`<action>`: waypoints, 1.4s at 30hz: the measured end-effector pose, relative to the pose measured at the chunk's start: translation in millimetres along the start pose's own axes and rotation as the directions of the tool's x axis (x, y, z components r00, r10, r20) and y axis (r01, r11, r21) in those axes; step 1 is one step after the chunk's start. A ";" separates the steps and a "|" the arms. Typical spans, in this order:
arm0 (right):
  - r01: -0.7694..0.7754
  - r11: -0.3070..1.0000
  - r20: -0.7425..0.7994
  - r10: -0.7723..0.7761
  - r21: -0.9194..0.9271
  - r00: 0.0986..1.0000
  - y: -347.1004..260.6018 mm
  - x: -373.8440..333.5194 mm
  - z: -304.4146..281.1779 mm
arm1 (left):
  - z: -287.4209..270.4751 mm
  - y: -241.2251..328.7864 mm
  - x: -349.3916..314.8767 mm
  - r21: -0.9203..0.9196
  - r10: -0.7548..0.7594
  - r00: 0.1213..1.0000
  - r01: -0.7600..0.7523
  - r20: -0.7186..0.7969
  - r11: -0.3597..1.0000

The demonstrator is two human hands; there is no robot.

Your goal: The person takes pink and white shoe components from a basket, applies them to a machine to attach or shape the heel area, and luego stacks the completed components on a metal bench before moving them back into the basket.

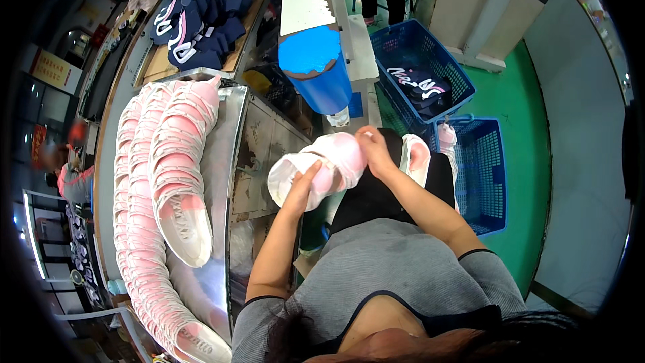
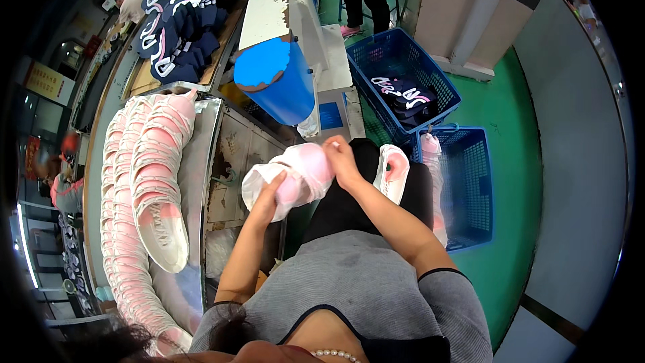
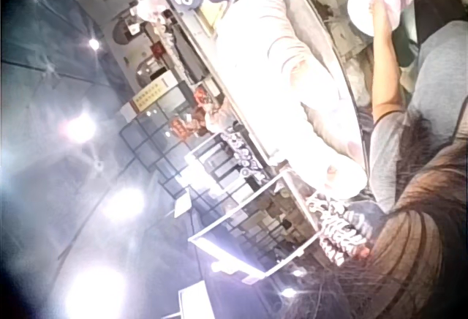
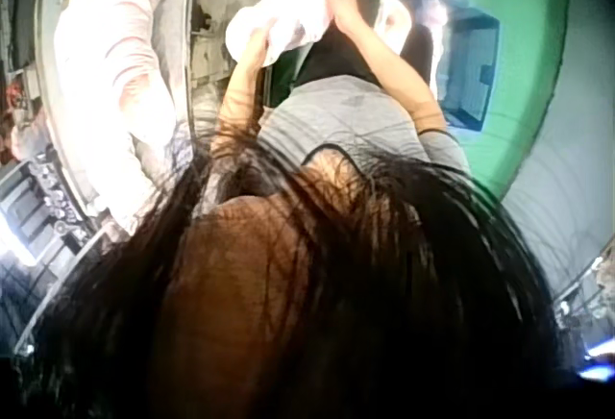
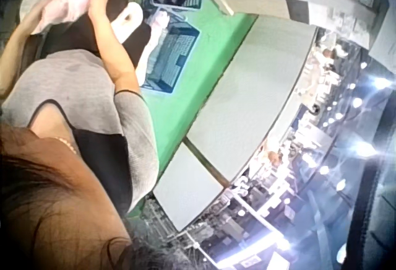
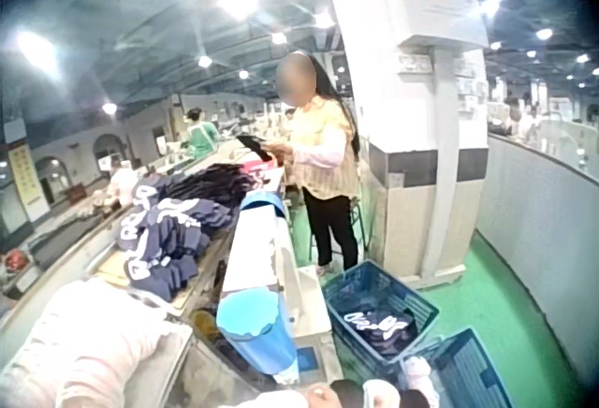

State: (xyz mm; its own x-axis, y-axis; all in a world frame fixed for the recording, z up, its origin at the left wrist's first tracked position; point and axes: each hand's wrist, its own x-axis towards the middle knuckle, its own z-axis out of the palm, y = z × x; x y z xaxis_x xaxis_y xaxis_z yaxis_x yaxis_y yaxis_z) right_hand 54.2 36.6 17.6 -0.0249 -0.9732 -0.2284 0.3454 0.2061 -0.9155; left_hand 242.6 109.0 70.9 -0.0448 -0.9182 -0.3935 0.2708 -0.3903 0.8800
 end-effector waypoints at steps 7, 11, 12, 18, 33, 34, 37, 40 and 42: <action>0.203 0.865 0.175 -0.136 -0.460 0.975 -21.1 -2.3 14.1 | -14.1 31.1 25.4 0.030 0.065 0.995 -0.063 -0.073 0.998; 0.187 0.861 0.267 -0.062 -0.473 0.962 -29.1 -4.5 36.9 | 8.0 33.7 44.8 0.121 0.156 0.988 -0.154 -0.008 0.981; 0.106 0.915 0.213 -0.022 -0.390 0.977 -28.6 0.3 30.2 | 11.9 36.5 47.3 0.176 0.190 0.982 -0.190 0.019 0.966; 0.056 0.976 0.200 -0.013 -0.211 0.980 -35.5 22.8 8.3 | 24.2 33.7 71.6 0.235 0.188 0.979 -0.203 0.083 0.951; -0.151 0.959 0.173 0.196 -0.240 0.965 -46.5 106.4 2.4 | 14.9 15.3 155.1 -0.508 -0.159 0.986 0.158 0.042 0.846; -0.168 0.949 0.142 0.211 -0.268 0.967 -48.4 102.9 0.8 | 3.9 14.4 157.4 -0.569 -0.212 0.977 0.193 0.033 0.799; -0.192 0.954 0.068 0.212 -0.229 0.975 -58.5 97.4 -32.9 | -39.3 21.3 132.2 -0.579 -0.027 0.996 -0.028 -0.086 0.815; -0.288 0.957 -0.166 0.277 -0.040 0.946 -45.0 88.3 -92.3 | 10.3 37.4 37.6 -0.050 0.197 0.914 -0.229 -0.354 0.972; -0.305 0.952 -0.160 0.306 0.030 0.939 -33.4 72.9 -89.6 | 28.9 16.1 -14.2 0.160 0.131 0.933 -0.081 -0.335 0.984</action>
State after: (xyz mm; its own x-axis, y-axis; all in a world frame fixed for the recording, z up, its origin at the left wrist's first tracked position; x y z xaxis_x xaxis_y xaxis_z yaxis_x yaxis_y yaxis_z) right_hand -43.1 -32.2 1.9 -0.0676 -0.8342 -0.5474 0.3642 0.4902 -0.7919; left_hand 219.8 113.8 98.3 0.3160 -0.8855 -0.3407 0.1160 -0.3204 0.9402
